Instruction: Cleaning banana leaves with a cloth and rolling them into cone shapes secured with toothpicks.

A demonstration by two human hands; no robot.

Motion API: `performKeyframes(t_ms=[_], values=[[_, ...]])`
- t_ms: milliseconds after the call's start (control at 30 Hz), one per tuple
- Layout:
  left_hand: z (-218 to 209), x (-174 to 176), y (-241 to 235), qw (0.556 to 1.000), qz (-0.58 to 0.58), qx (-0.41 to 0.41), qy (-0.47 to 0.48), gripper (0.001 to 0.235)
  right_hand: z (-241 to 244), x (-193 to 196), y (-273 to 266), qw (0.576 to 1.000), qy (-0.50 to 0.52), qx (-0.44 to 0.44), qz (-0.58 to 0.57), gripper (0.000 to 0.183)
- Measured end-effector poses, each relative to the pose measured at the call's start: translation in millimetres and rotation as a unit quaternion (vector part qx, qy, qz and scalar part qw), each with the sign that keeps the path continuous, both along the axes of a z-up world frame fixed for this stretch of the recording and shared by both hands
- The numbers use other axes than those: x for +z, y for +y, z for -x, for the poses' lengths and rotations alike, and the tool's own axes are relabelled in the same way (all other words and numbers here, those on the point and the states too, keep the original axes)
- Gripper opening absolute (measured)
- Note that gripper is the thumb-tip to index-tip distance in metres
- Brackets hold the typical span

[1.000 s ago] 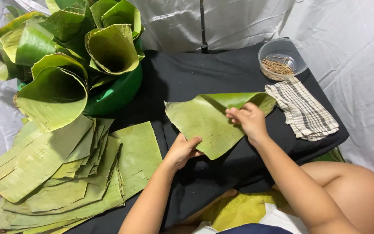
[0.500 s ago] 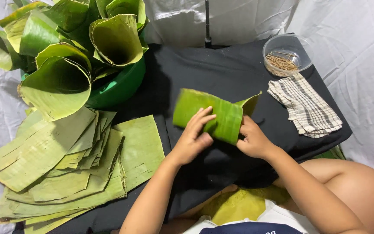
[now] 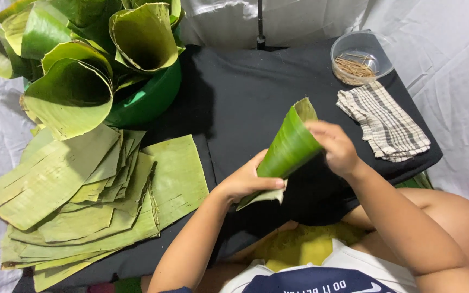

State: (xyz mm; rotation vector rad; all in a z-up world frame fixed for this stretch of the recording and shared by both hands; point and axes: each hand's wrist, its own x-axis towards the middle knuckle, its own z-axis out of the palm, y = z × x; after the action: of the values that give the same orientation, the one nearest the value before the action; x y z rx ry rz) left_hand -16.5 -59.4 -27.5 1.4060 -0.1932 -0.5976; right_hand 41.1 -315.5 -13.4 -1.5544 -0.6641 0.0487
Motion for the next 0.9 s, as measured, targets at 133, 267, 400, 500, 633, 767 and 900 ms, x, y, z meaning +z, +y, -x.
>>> performKeyframes(t_ms=[133, 267, 400, 500, 633, 767, 900], values=[[7, 11, 2, 0.970, 0.181, 0.012, 0.161, 0.060, 17, 40, 24, 0.999, -0.023, -0.034, 0.031, 0.067], [5, -2, 8, 0.923, 0.257, 0.043, 0.284, 0.040, 31, 63, 34, 0.982, -0.063, -0.058, 0.168, 0.137], [8, 25, 7, 0.924, 0.209, 0.026, 0.319, 0.050, 35, 69, 45, 0.975, -0.018, -0.054, 0.214, 0.123], [3, 28, 4, 0.961, 0.098, 0.003, 0.259, 0.086, 28, 85, 45, 0.968, 0.025, -0.032, 0.248, 0.118], [-1, 17, 32, 0.997, -0.009, 0.038, 0.063, 0.086, 18, 85, 35, 0.961, 0.038, -0.050, 0.268, 0.114], [15, 66, 18, 0.975, -0.212, -0.017, -0.066, 0.084, 9, 62, 22, 0.961, 0.080, -0.082, 0.253, 0.110], [8, 45, 5, 0.994, -0.093, -0.031, 0.038, 0.049, 9, 67, 10, 0.974, 0.049, -0.039, 0.218, 0.106]])
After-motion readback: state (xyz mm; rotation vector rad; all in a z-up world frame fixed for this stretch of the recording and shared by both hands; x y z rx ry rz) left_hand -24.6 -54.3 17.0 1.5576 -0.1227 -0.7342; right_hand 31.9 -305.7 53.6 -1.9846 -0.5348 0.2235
